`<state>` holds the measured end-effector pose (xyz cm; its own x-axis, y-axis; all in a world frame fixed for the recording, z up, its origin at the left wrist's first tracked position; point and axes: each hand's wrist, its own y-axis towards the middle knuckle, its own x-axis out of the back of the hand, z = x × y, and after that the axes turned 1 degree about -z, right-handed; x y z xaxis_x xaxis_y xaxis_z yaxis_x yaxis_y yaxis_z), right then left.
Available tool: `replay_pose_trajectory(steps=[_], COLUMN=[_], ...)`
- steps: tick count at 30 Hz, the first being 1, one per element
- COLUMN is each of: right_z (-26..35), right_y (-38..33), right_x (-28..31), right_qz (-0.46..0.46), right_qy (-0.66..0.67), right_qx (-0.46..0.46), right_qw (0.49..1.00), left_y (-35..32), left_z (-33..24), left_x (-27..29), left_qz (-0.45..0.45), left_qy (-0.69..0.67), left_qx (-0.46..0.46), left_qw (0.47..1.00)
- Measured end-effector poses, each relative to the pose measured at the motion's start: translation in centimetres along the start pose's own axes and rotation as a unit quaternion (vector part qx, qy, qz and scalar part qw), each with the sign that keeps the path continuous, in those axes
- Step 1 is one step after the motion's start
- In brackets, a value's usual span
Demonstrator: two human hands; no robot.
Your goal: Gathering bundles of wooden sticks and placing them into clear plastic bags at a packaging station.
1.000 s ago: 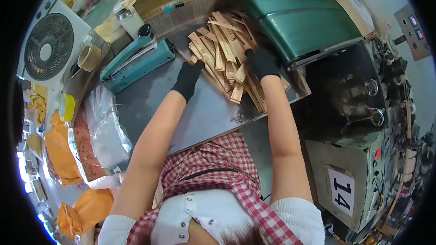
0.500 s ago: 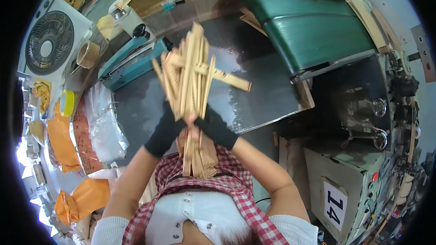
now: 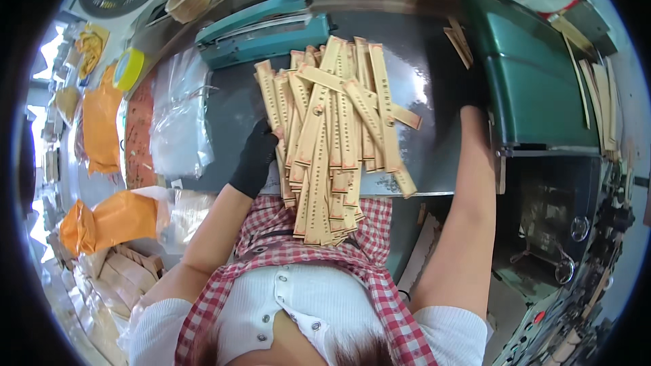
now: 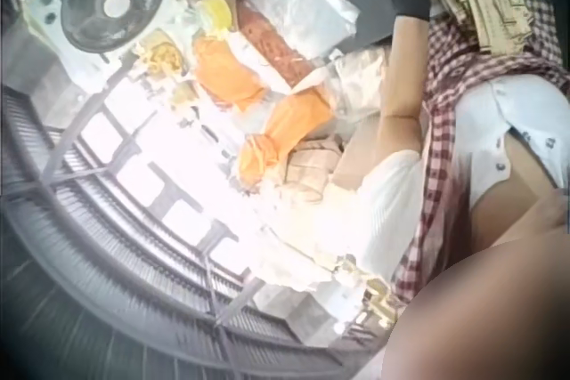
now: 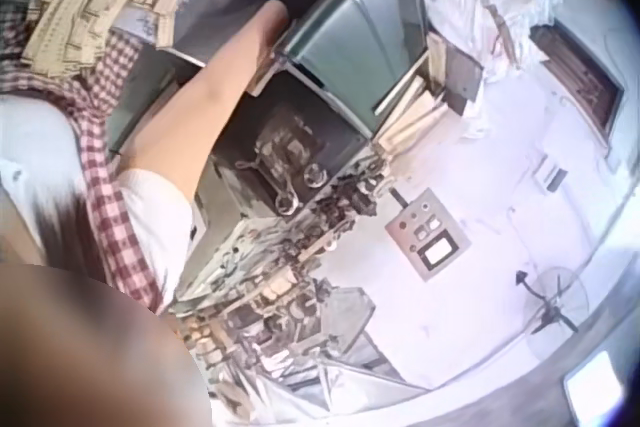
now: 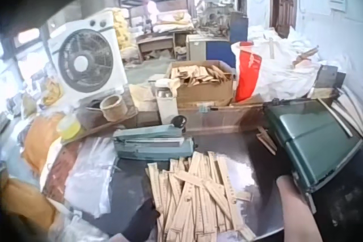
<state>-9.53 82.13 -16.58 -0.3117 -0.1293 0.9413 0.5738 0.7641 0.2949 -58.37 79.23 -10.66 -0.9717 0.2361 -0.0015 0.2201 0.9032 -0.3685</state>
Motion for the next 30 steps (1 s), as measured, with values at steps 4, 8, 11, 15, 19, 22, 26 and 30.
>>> replay_pose_trajectory(steps=[4, 8, 11, 15, 19, 22, 26, 30], right_z=[2.3, 9.3, 12.7, 13.4, 13.5, 15.1, 16.6, 12.9], right_y=[-7.1, -17.2, -20.4, -21.0, -21.2, -21.8, -22.1, -21.8], right_x=[5.5, 13.6, 15.4, 15.6, 14.6, 13.8, 15.8, 12.9], right_qz=[0.152, 0.090, 0.068, 0.040, 0.034, 0.013, 0.088, -0.028], right_qy=[-0.188, 0.410, 0.408, 0.443, 0.468, 0.491, 0.529, 0.458], right_qx=[0.402, 0.102, 0.077, 0.025, 0.011, -0.039, -0.016, 0.042], right_qw=[0.883, 0.902, 0.907, 0.895, 0.883, 0.870, 0.844, 0.888], left_y=[-0.7, -2.0, -1.3, 0.4, 1.7, 2.6, 3.9, 5.1], left_z=[-1.5, -3.0, -2.0, -1.1, -0.1, 0.5, 1.3, 2.8], left_x=[-1.1, -4.9, -6.2, -6.3, -5.4, -4.4, -0.8, 4.0], left_qz=[-0.011, -0.018, -0.028, -0.109, -0.107, -0.130, -0.131, -0.141], left_qy=[0.210, 0.363, 0.308, 0.240, 0.267, 0.214, 0.190, 0.190], left_qx=[-0.107, -0.276, -0.324, -0.221, -0.161, -0.133, -0.169, -0.196], left_qw=[0.972, 0.890, 0.894, 0.939, 0.944, 0.959, 0.958, 0.952])
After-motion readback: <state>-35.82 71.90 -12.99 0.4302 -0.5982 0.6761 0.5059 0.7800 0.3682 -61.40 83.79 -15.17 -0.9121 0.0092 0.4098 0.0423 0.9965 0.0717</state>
